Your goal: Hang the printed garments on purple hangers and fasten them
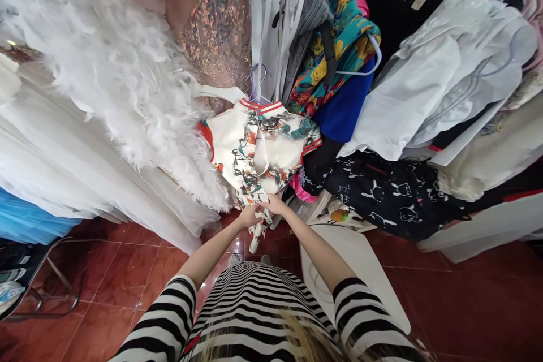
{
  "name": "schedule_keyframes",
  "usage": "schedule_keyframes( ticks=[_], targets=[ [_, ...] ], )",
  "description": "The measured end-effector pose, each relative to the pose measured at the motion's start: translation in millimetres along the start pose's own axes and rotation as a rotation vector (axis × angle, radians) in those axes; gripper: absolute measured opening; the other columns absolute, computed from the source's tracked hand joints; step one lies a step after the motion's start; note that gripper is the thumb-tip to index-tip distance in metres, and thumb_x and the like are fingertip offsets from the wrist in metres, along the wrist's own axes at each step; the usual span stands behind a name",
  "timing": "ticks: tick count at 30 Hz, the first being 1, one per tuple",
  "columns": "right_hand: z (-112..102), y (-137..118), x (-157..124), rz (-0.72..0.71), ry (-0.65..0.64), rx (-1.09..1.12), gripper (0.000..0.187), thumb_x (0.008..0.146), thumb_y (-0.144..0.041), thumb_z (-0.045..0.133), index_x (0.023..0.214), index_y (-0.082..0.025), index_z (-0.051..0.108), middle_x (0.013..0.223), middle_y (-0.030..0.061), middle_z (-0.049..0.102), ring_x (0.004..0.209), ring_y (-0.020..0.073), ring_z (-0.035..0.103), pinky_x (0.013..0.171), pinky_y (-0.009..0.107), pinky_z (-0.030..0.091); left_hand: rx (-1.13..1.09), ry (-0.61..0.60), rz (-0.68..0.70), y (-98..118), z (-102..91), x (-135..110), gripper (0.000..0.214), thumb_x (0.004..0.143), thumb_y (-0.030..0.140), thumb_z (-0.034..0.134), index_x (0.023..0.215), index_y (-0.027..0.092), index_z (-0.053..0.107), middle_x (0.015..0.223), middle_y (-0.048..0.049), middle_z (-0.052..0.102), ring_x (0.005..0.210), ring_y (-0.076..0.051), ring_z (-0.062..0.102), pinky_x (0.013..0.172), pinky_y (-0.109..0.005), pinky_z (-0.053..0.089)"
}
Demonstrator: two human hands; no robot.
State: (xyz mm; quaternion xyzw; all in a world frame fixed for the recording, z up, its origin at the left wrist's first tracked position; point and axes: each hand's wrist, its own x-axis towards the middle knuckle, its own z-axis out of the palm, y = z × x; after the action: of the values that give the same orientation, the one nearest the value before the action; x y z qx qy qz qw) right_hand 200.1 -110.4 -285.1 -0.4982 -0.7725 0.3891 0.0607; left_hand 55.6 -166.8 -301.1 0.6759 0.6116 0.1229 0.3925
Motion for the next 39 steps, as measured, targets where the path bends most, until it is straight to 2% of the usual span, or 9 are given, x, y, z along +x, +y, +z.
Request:
schedule_keyframes(
  ticks=[4, 8, 11, 13, 15, 20, 26, 33, 39],
  targets=[
    [-3, -5, 1, 0.006, 0.033, 0.034, 0.011, 0.087, -0.026, 0.055, 0.09, -0.018, 0.063, 0.079, 0.0017, 0.067, 0.071, 0.0173, 0.062, 0.066, 0.027, 0.048, 0.024, -0.022, -0.02, 3, 4.1, 8, 0.015, 0.066, 0.015, 0.071, 0.07, 0.019, 0.057, 0.077, -0.0012, 0.065, 0.083, -0.02, 0.064, 0.08, -0.029, 0.048],
    [-8, -7, -4, 0.044, 0.106, 0.007, 0.018, 0.084, -0.026, 0.06, 0.1, -0.019, 0.056, 0.084, 0.0023, 0.064, 0.076, 0.0193, 0.061, 0.07, 0.029, 0.048, 0.047, -0.044, -0.029, 5, 2.5, 13, 0.019, 0.071, 0.017, 0.068, 0.061, 0.019, 0.052, 0.065, 0.0005, 0.059, 0.078, -0.019, 0.062, 0.075, -0.027, 0.046],
    [-10, -8, -16, -0.071, 0.131, -0.172, 0.017, 0.085, -0.021, 0.058, 0.102, -0.02, 0.055, 0.096, 0.0063, 0.063, 0.087, 0.0201, 0.062, 0.076, 0.03, 0.048, 0.054, -0.04, -0.029, 7, -1.9, 14, 0.014, 0.074, 0.02, 0.065, 0.064, 0.019, 0.055, 0.063, 0.0009, 0.058, 0.075, -0.018, 0.06, 0.073, -0.027, 0.045],
    [-9, -11, -25, -0.204, 0.074, -0.289, 0.011, 0.084, -0.017, 0.059, 0.094, -0.021, 0.057, 0.1, 0.0075, 0.063, 0.096, 0.0209, 0.061, 0.083, 0.031, 0.047, 0.053, -0.028, -0.026, 8, -5.5, 15, 0.011, 0.078, 0.02, 0.06, 0.067, 0.019, 0.058, 0.064, 0.0005, 0.058, 0.074, -0.018, 0.059, 0.073, -0.027, 0.045],
    [-7, -15, -32, -0.263, -0.013, -0.35, 0.012, 0.081, -0.016, 0.064, 0.09, -0.021, 0.059, 0.1, 0.0081, 0.065, 0.104, 0.0221, 0.06, 0.09, 0.031, 0.046, 0.049, -0.018, -0.024, 9, -8.6, 15, 0.01, 0.08, 0.019, 0.056, 0.07, 0.018, 0.059, 0.065, 0.0002, 0.059, 0.073, -0.017, 0.059, 0.072, -0.027, 0.045],
    [0, -26, -34, -0.185, -0.039, -0.406, 0.029, 0.079, -0.017, 0.069, 0.106, -0.017, 0.059, 0.112, 0.0138, 0.067, 0.112, 0.0258, 0.06, 0.093, 0.035, 0.047, 0.037, -0.002, -0.027, 8, -9.7, 16, 0.003, 0.075, 0.015, 0.06, 0.074, 0.018, 0.06, 0.064, 0.0012, 0.057, 0.07, -0.016, 0.057, 0.07, -0.026, 0.045],
    [5, -29, -25, -0.137, -0.052, -0.412, 0.032, 0.075, -0.014, 0.072, 0.104, -0.02, 0.06, 0.111, 0.0123, 0.07, 0.109, 0.0258, 0.063, 0.087, 0.029, 0.046, -0.007, 0.007, -0.034, 3, -10.0, 6, 0.014, 0.066, 0.011, 0.065, 0.077, 0.018, 0.059, 0.062, 0.0037, 0.052, 0.065, -0.015, 0.053, 0.065, -0.025, 0.044],
    [6, -32, -30, -0.118, -0.11, -0.38, 0.02, 0.085, -0.026, 0.066, 0.105, -0.02, 0.062, 0.1, 0.0086, 0.072, 0.094, 0.0217, 0.068, 0.075, 0.024, 0.045, -0.098, 0.0, -0.029, -4, -20.5, -6, 0.016, 0.068, 0.012, 0.064, 0.083, 0.019, 0.062, 0.06, 0.0056, 0.052, 0.06, -0.012, 0.051, 0.063, -0.023, 0.044],
    [0, -32, -31, -0.085, -0.114, -0.338, 0.015, 0.088, -0.032, 0.064, 0.097, -0.02, 0.065, 0.094, 0.0089, 0.072, 0.089, 0.0215, 0.067, 0.071, 0.025, 0.043, -0.149, -0.014, -0.028, -3, -19.9, -7, 0.026, 0.07, 0.018, 0.07, 0.094, 0.018, 0.061, 0.062, 0.0064, 0.054, 0.061, -0.011, 0.054, 0.061, -0.021, 0.044]
  ],
)
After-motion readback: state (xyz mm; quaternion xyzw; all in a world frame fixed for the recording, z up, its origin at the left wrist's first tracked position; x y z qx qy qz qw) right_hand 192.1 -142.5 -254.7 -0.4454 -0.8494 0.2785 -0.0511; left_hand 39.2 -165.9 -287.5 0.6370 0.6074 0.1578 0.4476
